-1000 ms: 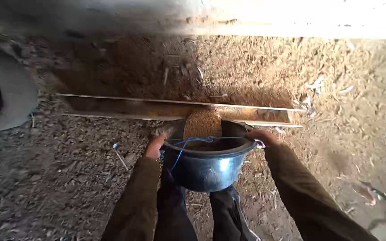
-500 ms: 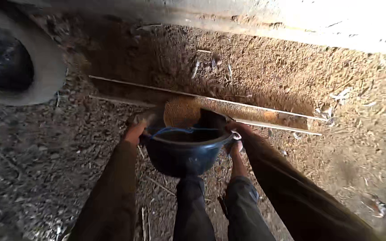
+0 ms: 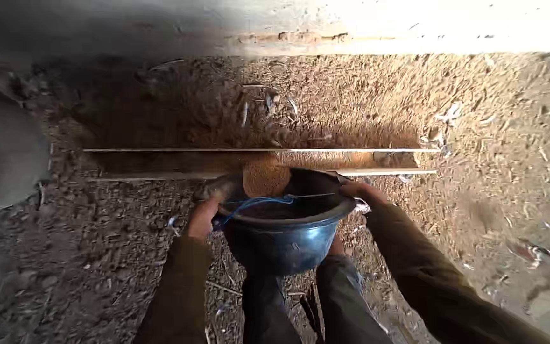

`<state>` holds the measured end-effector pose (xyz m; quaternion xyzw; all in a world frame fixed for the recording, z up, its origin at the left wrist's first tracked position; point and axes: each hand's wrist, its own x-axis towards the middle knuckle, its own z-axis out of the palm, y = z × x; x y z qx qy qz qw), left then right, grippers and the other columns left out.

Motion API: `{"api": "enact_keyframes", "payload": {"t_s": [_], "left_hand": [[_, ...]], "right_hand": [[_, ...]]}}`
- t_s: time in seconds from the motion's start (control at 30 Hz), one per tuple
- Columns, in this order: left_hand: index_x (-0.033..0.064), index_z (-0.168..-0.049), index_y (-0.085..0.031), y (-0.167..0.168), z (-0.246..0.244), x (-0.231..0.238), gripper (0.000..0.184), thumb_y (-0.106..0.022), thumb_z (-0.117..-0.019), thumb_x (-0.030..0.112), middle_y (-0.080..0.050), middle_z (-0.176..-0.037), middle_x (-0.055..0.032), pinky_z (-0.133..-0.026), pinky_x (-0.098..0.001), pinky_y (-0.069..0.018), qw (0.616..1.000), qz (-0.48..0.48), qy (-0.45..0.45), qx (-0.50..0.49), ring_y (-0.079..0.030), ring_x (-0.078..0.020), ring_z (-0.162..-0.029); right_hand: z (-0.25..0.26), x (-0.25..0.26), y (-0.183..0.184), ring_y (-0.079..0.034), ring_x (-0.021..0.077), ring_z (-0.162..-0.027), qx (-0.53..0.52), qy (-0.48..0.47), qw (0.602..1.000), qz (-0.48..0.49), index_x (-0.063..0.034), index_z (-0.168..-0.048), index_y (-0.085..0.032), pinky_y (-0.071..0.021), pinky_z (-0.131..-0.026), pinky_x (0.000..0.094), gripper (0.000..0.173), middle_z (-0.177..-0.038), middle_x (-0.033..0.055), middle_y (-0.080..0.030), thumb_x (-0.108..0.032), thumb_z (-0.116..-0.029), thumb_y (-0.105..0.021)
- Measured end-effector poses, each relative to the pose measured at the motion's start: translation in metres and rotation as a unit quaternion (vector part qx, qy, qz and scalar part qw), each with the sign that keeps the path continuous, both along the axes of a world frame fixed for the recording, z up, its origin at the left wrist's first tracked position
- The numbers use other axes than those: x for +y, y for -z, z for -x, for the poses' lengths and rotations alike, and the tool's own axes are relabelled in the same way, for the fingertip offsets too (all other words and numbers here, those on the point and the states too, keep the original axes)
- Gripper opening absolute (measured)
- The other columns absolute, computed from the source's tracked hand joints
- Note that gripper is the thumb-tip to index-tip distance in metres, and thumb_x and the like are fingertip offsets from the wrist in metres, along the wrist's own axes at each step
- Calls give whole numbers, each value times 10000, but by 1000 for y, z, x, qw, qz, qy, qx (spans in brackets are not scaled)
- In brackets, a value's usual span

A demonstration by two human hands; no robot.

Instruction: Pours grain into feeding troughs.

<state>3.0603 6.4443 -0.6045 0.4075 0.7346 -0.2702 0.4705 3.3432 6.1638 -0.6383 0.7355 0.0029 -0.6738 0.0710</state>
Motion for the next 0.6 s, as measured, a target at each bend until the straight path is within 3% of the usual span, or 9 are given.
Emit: {"api": "enact_keyframes", "payload": {"t_s": [0.1, 0.17, 0.2, 0.27, 0.3, 0.4, 0.5, 0.6], "left_hand": [[-61, -1341, -565, -4, -13, -65, 438, -604, -1022, 237, -604, -1258, -270, -946, -549, -488, 1000, 22, -1, 19, -593, -362, -1113], [-58, -1338, -557, 1, -62, -64, 428, -586, -1028, 235, -603, -1238, -258, -918, -528, -495, 999, 4, 3, -36, -591, -343, -1089], [-43, -1323, -558, 0, -70, -77, 400, -566, -1038, 239, -601, -1190, -226, -865, -485, -498, 999, 27, 17, -35, -584, -305, -1025], [-49, -1320, -571, -3, -61, -125, 394, -570, -1042, 230, -609, -1213, -245, -903, -510, -499, 996, 78, 34, 4, -593, -328, -1050], [-53, -1317, -582, 5, -74, -135, 408, -586, -1035, 242, -620, -1211, -255, -901, -526, -509, 997, 64, 37, -9, -607, -340, -1052], [-28, -1270, -583, 15, -120, -149, 369, -588, -1023, 246, -595, -1056, -175, -728, -419, -494, 997, 45, 11, -54, -559, -241, -865], [-27, -1310, -567, 14, -120, -178, 392, -574, -1034, 251, -597, -1122, -201, -771, -449, -506, 996, 83, 12, -30, -571, -270, -917], [-19, -1257, -584, 10, -139, -166, 359, -575, -1034, 261, -600, -1049, -171, -724, -423, -499, 997, 54, 17, -57, -567, -240, -855]], "right_hand": [[-5, -72, -11, -555, 443, -1268, 13, 9, 1000, 20, 10, -1465, -496, -421, -1051, 641, 581, -1380, 309, -563, -350, -1022, -604], [-58, -73, -6, -580, 445, -1210, -51, 18, 998, -35, 19, -1414, -538, -438, -1011, 646, 543, -1319, 311, -593, -341, -1013, -607], [-67, -86, -11, -572, 435, -1221, -41, 26, 999, -19, 11, -1429, -525, -433, -1020, 634, 537, -1336, 305, -583, -336, -1025, -595], [-55, -139, -22, -549, 421, -1272, 11, 20, 998, 54, -12, -1458, -505, -422, -1045, 625, 554, -1388, 283, -563, -348, -1027, -597], [-66, -154, -19, -546, 444, -1282, -13, 13, 998, 52, -5, -1443, -525, -416, -1046, 658, 556, -1386, 294, -566, -351, -1016, -605], [-115, -172, -19, -537, 462, -1278, -58, 15, 998, 14, 25, -1422, -538, -398, -1058, 652, 485, -1374, 319, -562, -280, -1046, -573], [-98, -212, -22, -523, 465, -1302, -29, 19, 996, 81, -66, -1503, -481, -404, -1040, 683, 547, -1403, 305, -548, -321, -1029, -578], [-123, -194, -36, -520, 468, -1310, -67, 19, 996, 56, -97, -1519, -473, -389, -1038, 699, 536, -1404, 301, -553, -328, -1041, -547]]}}
